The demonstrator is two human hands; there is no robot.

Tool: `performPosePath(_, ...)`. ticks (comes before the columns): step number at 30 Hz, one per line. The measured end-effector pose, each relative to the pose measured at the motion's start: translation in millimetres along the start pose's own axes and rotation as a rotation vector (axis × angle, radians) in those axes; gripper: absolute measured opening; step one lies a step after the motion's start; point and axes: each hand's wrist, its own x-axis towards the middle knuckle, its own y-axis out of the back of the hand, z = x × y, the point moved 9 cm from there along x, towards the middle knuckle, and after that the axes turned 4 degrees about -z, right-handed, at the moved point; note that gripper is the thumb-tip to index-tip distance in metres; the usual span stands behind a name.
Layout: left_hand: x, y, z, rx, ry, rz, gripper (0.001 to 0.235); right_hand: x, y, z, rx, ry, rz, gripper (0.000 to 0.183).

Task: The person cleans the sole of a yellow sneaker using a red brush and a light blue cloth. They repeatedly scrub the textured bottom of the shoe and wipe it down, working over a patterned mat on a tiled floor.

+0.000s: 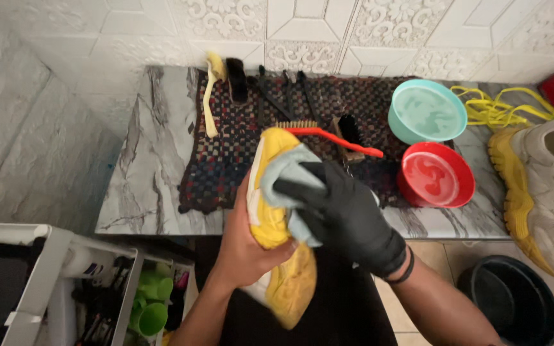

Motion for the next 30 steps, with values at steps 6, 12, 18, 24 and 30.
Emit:
performPosePath(6,-16,14,-21,0.076,0.154,0.058,0.109,5,15,38,-0.076,-0.27,-0.032,0.045)
performPosePath(12,-11,6,10,-0.008,-0.075,0.031,0.098,-1,8,-5,0.156,0.113,0.097,0.04)
performPosePath(18,-29,20,8,0.067,0.031,0.064,0.115,0,39,44,-0.022,-0.307,0.059,0.035)
performPosePath(24,-18,-1,20,-0.015,-0.093,-0.008,0.108,5,35,-30,0.141,0.169,0.001,0.037)
performPosePath(30,-31,10,6,-0.026,-0.054,0.018,0.11,21,37,19,-0.077,-0.076,0.034,0.043)
